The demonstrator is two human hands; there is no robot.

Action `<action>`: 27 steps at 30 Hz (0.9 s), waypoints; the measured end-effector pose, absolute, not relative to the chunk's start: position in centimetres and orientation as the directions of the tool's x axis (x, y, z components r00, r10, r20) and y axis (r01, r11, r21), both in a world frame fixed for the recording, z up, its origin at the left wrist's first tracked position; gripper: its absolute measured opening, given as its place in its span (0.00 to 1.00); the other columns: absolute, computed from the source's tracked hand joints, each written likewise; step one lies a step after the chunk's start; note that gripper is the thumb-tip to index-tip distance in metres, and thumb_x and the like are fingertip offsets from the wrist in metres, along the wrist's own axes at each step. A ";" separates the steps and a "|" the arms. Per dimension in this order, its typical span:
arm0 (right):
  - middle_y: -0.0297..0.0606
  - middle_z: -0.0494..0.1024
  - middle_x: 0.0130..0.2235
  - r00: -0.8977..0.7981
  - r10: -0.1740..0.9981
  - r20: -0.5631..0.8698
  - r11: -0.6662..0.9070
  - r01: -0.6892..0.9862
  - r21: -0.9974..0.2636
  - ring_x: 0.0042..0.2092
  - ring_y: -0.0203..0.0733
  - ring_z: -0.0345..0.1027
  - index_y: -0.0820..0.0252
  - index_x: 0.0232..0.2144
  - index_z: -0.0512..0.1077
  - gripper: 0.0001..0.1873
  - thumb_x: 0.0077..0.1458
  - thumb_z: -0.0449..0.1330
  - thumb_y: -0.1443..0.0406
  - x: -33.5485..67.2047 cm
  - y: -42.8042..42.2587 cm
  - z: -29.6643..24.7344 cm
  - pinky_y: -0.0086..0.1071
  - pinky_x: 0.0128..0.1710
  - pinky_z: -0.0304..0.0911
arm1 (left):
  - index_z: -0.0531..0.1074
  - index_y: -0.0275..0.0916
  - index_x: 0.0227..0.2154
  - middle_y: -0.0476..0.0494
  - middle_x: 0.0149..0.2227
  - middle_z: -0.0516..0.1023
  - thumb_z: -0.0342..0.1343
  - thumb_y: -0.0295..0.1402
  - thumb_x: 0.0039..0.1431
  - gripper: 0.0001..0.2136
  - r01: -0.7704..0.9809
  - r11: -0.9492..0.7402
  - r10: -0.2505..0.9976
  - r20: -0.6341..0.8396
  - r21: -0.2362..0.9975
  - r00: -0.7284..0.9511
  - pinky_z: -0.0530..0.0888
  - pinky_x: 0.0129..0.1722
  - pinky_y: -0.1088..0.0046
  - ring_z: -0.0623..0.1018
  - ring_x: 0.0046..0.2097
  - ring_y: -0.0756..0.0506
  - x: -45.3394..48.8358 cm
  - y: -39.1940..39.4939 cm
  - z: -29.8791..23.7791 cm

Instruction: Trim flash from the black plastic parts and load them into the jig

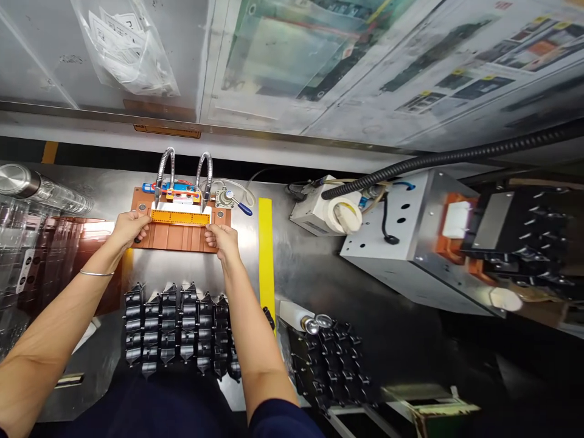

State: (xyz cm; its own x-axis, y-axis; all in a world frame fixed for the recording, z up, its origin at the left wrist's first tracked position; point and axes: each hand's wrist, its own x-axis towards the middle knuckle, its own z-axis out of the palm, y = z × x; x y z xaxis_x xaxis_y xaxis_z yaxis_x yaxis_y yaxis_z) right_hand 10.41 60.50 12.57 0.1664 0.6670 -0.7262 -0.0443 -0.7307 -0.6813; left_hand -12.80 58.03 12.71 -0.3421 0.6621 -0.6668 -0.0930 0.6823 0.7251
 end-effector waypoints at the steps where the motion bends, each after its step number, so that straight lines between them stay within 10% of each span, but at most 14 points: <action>1: 0.32 0.72 0.15 0.146 0.659 -0.738 -0.742 -0.030 -0.669 0.14 0.27 0.60 0.63 0.17 0.67 0.10 0.42 0.66 0.68 10.6 60.6 12.5 0.19 0.11 0.57 | 0.66 0.35 0.17 0.55 0.12 0.67 0.56 0.24 0.46 0.07 -0.096 0.684 0.662 -0.671 0.723 -0.333 0.59 0.11 0.82 0.64 0.12 0.55 -12.9 58.0 12.8; 8: 0.32 0.75 0.19 0.152 0.752 -0.641 -0.654 0.056 -0.754 0.16 0.28 0.61 0.63 0.24 0.72 0.16 0.34 0.71 0.60 14.1 58.1 14.4 0.21 0.14 0.57 | 0.70 0.31 0.22 0.46 0.19 0.75 0.60 0.24 0.47 0.05 -0.234 0.711 0.631 -0.748 0.663 -0.205 0.72 0.19 0.81 0.73 0.19 0.53 -14.3 57.7 12.9; 13: 0.42 0.79 0.32 0.434 0.883 -0.178 -0.403 0.508 -0.761 0.34 0.42 0.73 0.63 0.31 0.75 0.21 0.43 0.64 0.51 22.4 45.5 15.9 0.36 0.35 0.69 | 0.72 0.32 0.32 0.44 0.28 0.78 0.55 0.28 0.54 0.05 -0.240 0.613 0.704 -0.659 0.752 -0.266 0.74 0.26 0.78 0.73 0.22 0.55 -14.2 55.4 12.2; 19: 0.46 0.79 0.38 0.370 0.928 0.055 -0.265 0.754 -0.602 0.40 0.48 0.72 0.61 0.37 0.76 0.21 0.46 0.63 0.52 25.2 35.4 14.6 0.42 0.37 0.69 | 0.75 0.39 0.40 0.42 0.39 0.76 0.51 0.35 0.57 0.12 0.536 0.260 0.934 -0.069 0.804 -0.350 0.71 0.42 0.70 0.76 0.41 0.45 -11.5 52.7 12.6; 22: 0.45 0.79 0.36 0.367 0.930 -0.018 -0.260 0.623 -0.738 0.36 0.44 0.73 0.61 0.35 0.76 0.17 0.50 0.59 0.54 21.2 39.7 14.5 0.39 0.38 0.69 | 0.75 0.38 0.41 0.41 0.37 0.75 0.49 0.36 0.58 0.14 0.662 0.208 0.952 0.007 0.720 -0.307 0.69 0.43 0.69 0.75 0.41 0.44 -10.5 53.1 12.9; 27: 0.36 0.77 0.25 0.280 0.802 -0.527 -0.547 -0.010 -0.837 0.23 0.33 0.69 0.62 0.23 0.73 0.10 0.45 0.64 0.60 12.3 52.6 14.6 0.24 0.20 0.65 | 0.74 0.39 0.32 0.42 0.32 0.77 0.51 0.39 0.54 0.10 0.560 0.436 0.862 -0.149 0.705 -0.484 0.69 0.38 0.70 0.76 0.37 0.43 -11.7 54.6 12.5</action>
State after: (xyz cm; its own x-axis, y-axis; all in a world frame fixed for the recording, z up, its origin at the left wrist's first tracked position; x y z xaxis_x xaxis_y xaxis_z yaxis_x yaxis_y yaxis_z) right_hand 12.28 52.58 14.58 0.2802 0.8020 -0.5275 -0.0099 -0.5470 -0.8370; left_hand -11.72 54.64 12.49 -0.4841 0.8622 -0.1495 0.5596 0.4363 0.7046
